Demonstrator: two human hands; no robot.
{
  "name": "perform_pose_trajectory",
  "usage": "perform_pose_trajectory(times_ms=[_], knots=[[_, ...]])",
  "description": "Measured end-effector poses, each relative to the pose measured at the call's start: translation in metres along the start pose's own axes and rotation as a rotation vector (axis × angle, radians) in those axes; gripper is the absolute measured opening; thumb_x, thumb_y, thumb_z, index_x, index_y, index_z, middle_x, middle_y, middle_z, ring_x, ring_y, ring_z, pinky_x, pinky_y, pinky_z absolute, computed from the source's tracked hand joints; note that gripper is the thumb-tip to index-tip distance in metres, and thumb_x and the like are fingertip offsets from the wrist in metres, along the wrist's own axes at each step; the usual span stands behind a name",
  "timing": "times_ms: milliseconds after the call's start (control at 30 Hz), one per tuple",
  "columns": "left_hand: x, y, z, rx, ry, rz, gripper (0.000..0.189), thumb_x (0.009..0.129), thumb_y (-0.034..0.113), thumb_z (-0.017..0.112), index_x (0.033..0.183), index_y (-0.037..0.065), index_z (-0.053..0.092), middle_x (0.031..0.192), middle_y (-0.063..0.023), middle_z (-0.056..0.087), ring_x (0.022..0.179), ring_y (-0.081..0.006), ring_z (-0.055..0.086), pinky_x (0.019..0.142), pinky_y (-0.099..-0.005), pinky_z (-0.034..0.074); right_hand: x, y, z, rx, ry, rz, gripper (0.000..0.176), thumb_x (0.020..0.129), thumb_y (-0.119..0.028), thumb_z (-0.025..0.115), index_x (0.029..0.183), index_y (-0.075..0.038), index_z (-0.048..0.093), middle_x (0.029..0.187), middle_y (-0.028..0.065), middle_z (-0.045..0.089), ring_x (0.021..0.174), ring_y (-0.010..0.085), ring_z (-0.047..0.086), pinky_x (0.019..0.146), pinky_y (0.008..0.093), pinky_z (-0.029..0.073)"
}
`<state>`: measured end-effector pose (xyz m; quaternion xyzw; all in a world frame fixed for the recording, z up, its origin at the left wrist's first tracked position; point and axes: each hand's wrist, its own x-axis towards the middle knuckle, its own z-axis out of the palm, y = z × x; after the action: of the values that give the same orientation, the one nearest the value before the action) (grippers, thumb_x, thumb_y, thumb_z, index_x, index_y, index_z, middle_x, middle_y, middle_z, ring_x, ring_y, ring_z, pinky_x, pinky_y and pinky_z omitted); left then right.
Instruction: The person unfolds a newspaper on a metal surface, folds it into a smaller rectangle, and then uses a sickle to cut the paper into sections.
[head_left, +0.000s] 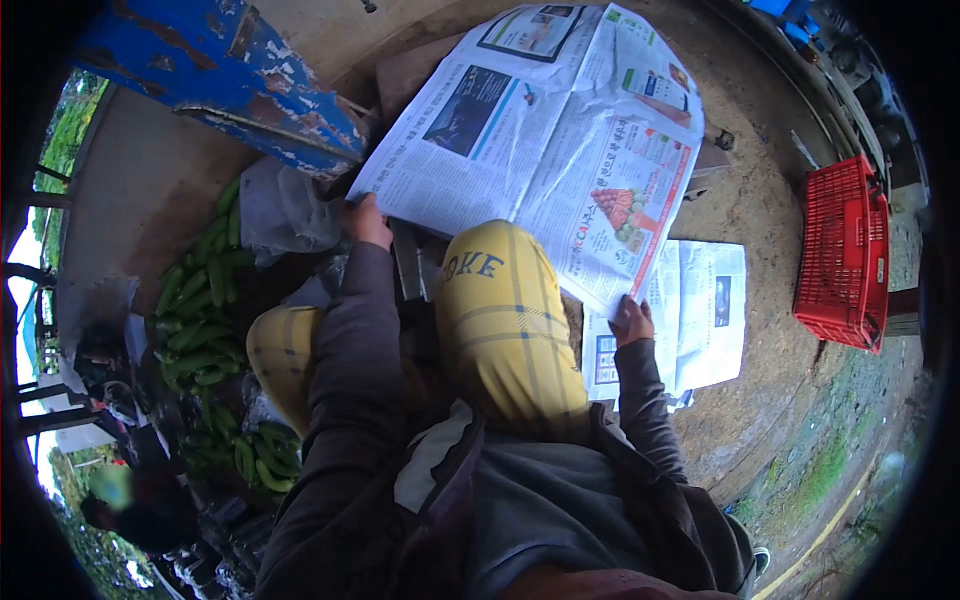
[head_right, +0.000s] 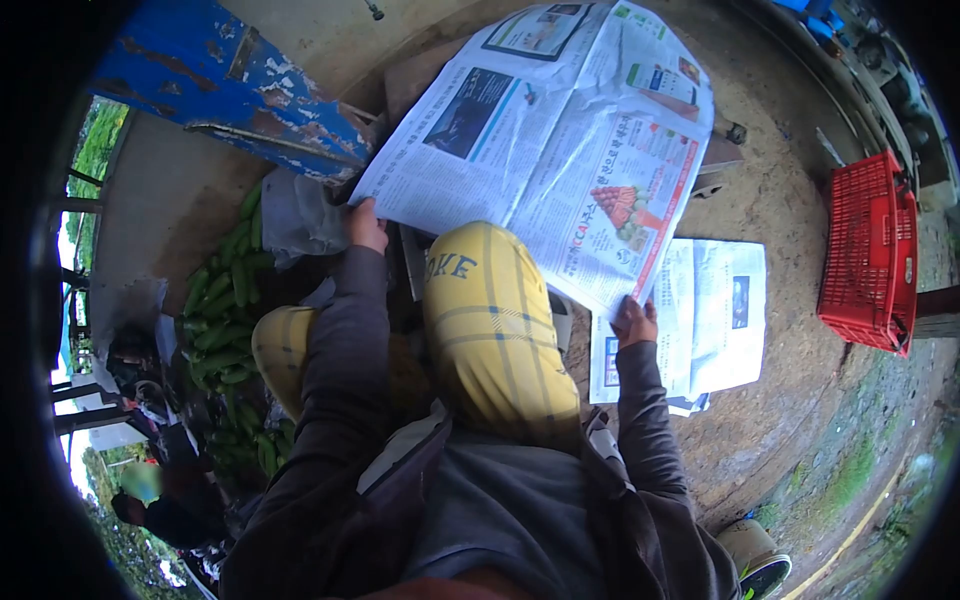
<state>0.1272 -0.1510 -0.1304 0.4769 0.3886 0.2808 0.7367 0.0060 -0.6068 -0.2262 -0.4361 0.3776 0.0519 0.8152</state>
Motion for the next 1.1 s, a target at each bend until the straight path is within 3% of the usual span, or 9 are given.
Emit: perform_pose_trajectory(times_ms=[200, 400, 667, 767, 900, 933, 1000, 1067, 1100], knots=[[-0.009, 0.006, 0.005, 0.009, 0.055, 0.026, 0.053, 0.077, -0.005, 0.055, 0.125, 0.005, 0.034, 0.109, -0.0136, 0.052, 0.090, -0.0229, 0.058, 0.070, -0.0347, 0.050, -0.015, -0.010, 0.013, -0.128, -0.014, 0.093, 0.025, 0.079, -0.026, 0.064, 0.097, -0.011, 0.055, 0.081, 0.0006, 0.054, 0.071, 0.0168, 0.052, 0.057, 0.0355, 0.040], [-0.004, 0.000, 0.005, 0.015, 0.056, 0.098, 0.052, 0.077, -0.009, 0.053, 0.124, 0.001, 0.033, 0.113, -0.0151, 0.050, 0.100, -0.0261, 0.055, 0.084, -0.0386, 0.047, -0.020, -0.015, 0.022, -0.135, -0.018, 0.094, 0.018, 0.079, -0.020, 0.064, 0.092, -0.009, 0.057, 0.077, 0.0001, 0.058, 0.062, 0.0155, 0.053, 0.049, 0.0314, 0.039], [-0.008, 0.006, 0.007, -0.066, -0.018, 0.108, 0.056, 0.076, -0.009, 0.052, 0.127, 0.001, 0.031, 0.119, -0.0189, 0.046, 0.105, -0.0264, 0.051, 0.091, -0.0396, 0.042, -0.008, -0.014, 0.009, -0.165, -0.055, 0.132, 0.028, 0.077, -0.015, 0.065, 0.101, -0.010, 0.051, 0.089, 0.0023, 0.060, 0.074, 0.0183, 0.058, 0.052, 0.0346, 0.038], [0.007, -0.009, 0.002, 0.022, 0.056, 0.230, 0.057, 0.076, -0.004, 0.056, 0.127, 0.000, 0.033, 0.120, -0.0213, 0.046, 0.109, -0.0299, 0.049, 0.094, -0.0403, 0.041, -0.007, -0.015, 0.007, -0.122, -0.157, 0.055, 0.020, 0.081, -0.013, 0.061, 0.098, -0.006, 0.056, 0.088, 0.0027, 0.060, 0.072, 0.0189, 0.056, 0.053, 0.0325, 0.039], [-0.028, 0.022, 0.019, 0.833, 0.056, 0.733, 0.069, 0.071, 0.009, 0.067, 0.130, 0.002, 0.033, 0.122, -0.0249, 0.045, 0.117, -0.0338, 0.044, 0.097, -0.0392, 0.037, -0.037, -0.055, 0.049, 0.026, -0.243, 0.069, 0.019, 0.082, -0.014, 0.058, 0.099, -0.006, 0.057, 0.091, 0.0031, 0.059, 0.078, 0.0195, 0.056, 0.063, 0.0382, 0.044], [-0.051, 0.037, 0.030, 0.991, -0.031, 0.874, 0.075, 0.068, 0.014, 0.071, 0.132, 0.003, 0.032, 0.124, -0.0249, 0.044, 0.119, -0.0344, 0.042, 0.099, -0.0387, 0.036, -0.046, -0.065, 0.067, 0.028, -0.257, 0.034, 0.020, 0.082, -0.014, 0.058, 0.100, -0.006, 0.056, 0.091, 0.0027, 0.058, 0.078, 0.0194, 0.056, 0.065, 0.0393, 0.045], [-0.074, 0.047, 0.048, 0.629, -0.696, 0.649, 0.082, 0.064, 0.020, 0.076, 0.132, 0.005, 0.032, 0.129, -0.0212, 0.041, 0.122, -0.0348, 0.039, 0.101, -0.0378, 0.033, -0.065, -0.087, 0.105, 0.028, -0.343, -0.056, 0.028, 0.082, -0.011, 0.058, 0.109, -0.006, 0.052, 0.096, 0.0041, 0.059, 0.085, 0.0203, 0.059, 0.069, 0.0396, 0.047], [-0.141, 0.093, 0.065, 0.887, -1.144, 0.735, 0.092, 0.061, 0.024, 0.079, 0.135, 0.004, 0.029, 0.138, -0.0183, 0.033, 0.129, -0.0298, 0.031, 0.102, -0.0387, 0.028, -0.077, -0.104, 0.142, 0.026, -0.439, -0.125, 0.030, 0.082, -0.009, 0.057, 0.111, -0.004, 0.050, 0.099, 0.0066, 0.059, 0.088, 0.0205, 0.059, 0.070, 0.0386, 0.049], [-0.172, 0.106, 0.069, 0.985, -1.144, 0.878, 0.094, 0.060, 0.026, 0.079, 0.136, 0.005, 0.027, 0.139, -0.0188, 0.032, 0.129, -0.0306, 0.030, 0.102, -0.0398, 0.027, -0.082, -0.108, 0.160, 0.035, -0.525, -0.197, 0.029, 0.083, -0.010, 0.057, 0.111, -0.006, 0.050, 0.099, 0.0059, 0.060, 0.088, 0.0203, 0.059, 0.071, 0.0389, 0.050]])
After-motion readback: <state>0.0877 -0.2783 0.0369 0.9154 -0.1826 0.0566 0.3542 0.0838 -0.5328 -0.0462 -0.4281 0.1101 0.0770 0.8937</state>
